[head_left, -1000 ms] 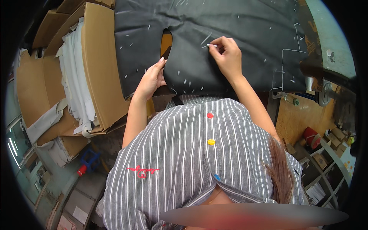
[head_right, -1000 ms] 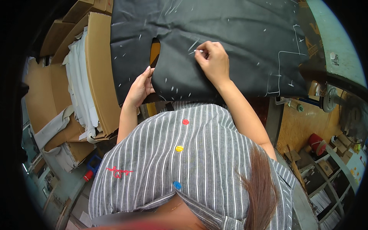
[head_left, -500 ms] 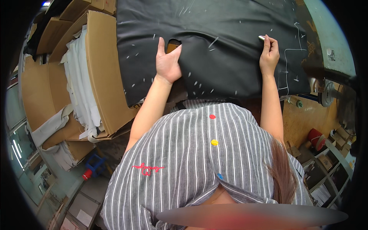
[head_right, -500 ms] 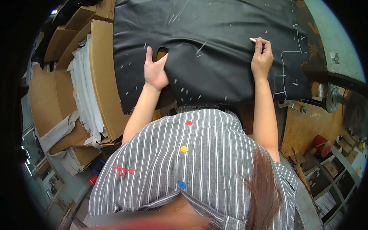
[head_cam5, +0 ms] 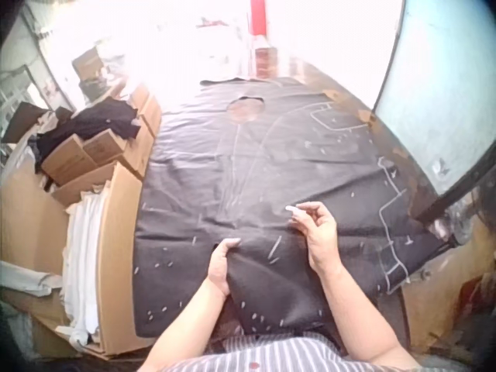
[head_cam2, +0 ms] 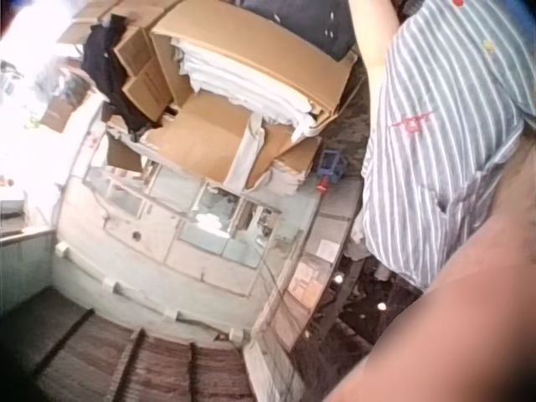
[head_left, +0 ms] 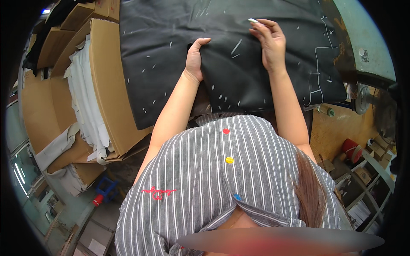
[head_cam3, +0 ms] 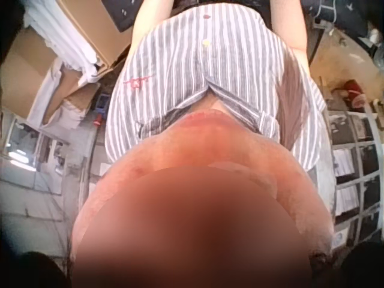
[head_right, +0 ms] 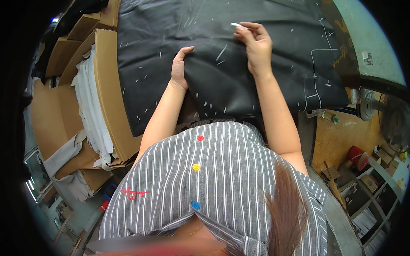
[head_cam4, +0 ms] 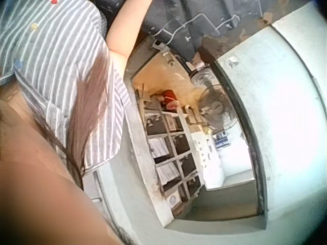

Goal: The person marks a large piece of black fabric with a white marker, then folds and stacks it. They retrieve another piece of black fabric from a box, unfold it on the table, and mark it with the white marker.

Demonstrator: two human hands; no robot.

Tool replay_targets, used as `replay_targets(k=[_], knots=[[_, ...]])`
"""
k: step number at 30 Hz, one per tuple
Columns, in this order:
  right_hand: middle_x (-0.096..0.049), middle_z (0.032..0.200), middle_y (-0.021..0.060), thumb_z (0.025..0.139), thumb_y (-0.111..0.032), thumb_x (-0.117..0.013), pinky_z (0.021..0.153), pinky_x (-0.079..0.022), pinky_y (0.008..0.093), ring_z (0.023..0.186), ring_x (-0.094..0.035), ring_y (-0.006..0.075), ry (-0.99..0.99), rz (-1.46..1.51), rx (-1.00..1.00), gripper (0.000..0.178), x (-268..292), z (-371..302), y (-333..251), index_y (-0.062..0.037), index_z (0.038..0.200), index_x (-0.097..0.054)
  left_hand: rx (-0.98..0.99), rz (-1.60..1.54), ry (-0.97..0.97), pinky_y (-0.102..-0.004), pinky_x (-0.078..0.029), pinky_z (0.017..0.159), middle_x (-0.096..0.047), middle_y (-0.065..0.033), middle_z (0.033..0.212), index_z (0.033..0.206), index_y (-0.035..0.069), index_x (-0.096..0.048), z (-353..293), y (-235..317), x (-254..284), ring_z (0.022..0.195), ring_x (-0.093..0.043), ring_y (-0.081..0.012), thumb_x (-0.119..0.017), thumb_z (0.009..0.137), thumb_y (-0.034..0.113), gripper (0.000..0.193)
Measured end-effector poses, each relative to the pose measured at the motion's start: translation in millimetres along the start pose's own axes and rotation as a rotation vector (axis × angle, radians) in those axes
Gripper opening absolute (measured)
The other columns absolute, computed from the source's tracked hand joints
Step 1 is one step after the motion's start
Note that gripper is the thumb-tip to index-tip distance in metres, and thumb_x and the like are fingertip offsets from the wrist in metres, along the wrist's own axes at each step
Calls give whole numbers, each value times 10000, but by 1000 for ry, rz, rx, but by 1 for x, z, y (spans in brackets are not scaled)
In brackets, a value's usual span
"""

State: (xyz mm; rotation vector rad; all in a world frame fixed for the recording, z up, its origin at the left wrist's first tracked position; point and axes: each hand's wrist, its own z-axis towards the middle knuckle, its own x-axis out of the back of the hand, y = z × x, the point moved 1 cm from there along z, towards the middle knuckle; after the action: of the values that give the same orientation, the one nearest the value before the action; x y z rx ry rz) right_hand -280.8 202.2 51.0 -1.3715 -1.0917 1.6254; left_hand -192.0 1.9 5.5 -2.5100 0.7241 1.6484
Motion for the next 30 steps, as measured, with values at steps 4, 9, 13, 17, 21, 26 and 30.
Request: replay_targets(k=[4, 9, 13, 17, 21, 26, 30], knots=[[-685, 895, 43, 914, -78, -722, 765, -494, 223, 819, -624, 88, -12, -94, -49, 142, 0, -4, 26, 12, 1001, -654, 3, -17, 9, -398, -556, 889, -741, -155, 1038, 1049, -11, -715, -3, -2, -2, 887, -708, -288, -521, 924, 292, 381], [-717, 866, 38, 900, -130, -746, 737, -506, 224, 789, -649, 87, -59, -184, -88, 147, -2, -7, 27, -1, 946, -692, 23, -71, -30, -402, -555, 896, -734, -162, 1069, 1095, -26, -697, -7, -6, -8, 902, -710, -298, -494, 936, 299, 415], [-717, 825, 28, 836, -212, -786, 706, -501, 271, 756, -648, 114, -62, -488, 31, 181, -13, -7, 32, -44, 871, -727, 15, -81, -79, -392, -559, 892, -731, -167, 1079, 1112, -29, -689, -8, -7, -6, 909, -711, -295, -486, 939, 305, 427], [-684, 766, 50, 797, -212, -795, 685, -500, 308, 728, -627, 165, -44, -791, 202, 172, -24, -12, 17, -68, 869, -735, 24, -60, -71, -388, -560, 891, -737, -166, 1049, 1078, -27, -700, -6, -4, 0, 897, -714, -297, -491, 937, 302, 415], [-700, 800, 40, 841, -180, -777, 703, -505, 272, 752, -633, 122, -42, -501, 78, 160, -7, -8, 25, -40, 893, -720, -50, 2, 52, -399, -557, 905, -742, -165, 1025, 1056, -17, -712, -8, -4, -4, 899, -717, -303, -497, 938, 311, 410], [-707, 886, 27, 898, -134, -755, 757, -514, 229, 806, -637, 76, 83, -240, 48, 180, 25, -29, -4, -2, 1003, -691, -27, -118, -205, -434, -447, 1068, -641, -144, 1309, 1289, 12, -604, -8, -6, -9, 1181, -610, -316, -490, 970, 427, 536], [-700, 979, 61, 920, -73, -719, 794, -528, 224, 858, -651, 99, 380, -214, 172, 164, 107, -49, -33, 12, 1050, -667, 11, -164, -327, -429, -398, 1107, -556, -125, 1424, 1407, 31, -507, -11, -7, -5, 1265, -541, -314, -485, 962, 611, 730]])
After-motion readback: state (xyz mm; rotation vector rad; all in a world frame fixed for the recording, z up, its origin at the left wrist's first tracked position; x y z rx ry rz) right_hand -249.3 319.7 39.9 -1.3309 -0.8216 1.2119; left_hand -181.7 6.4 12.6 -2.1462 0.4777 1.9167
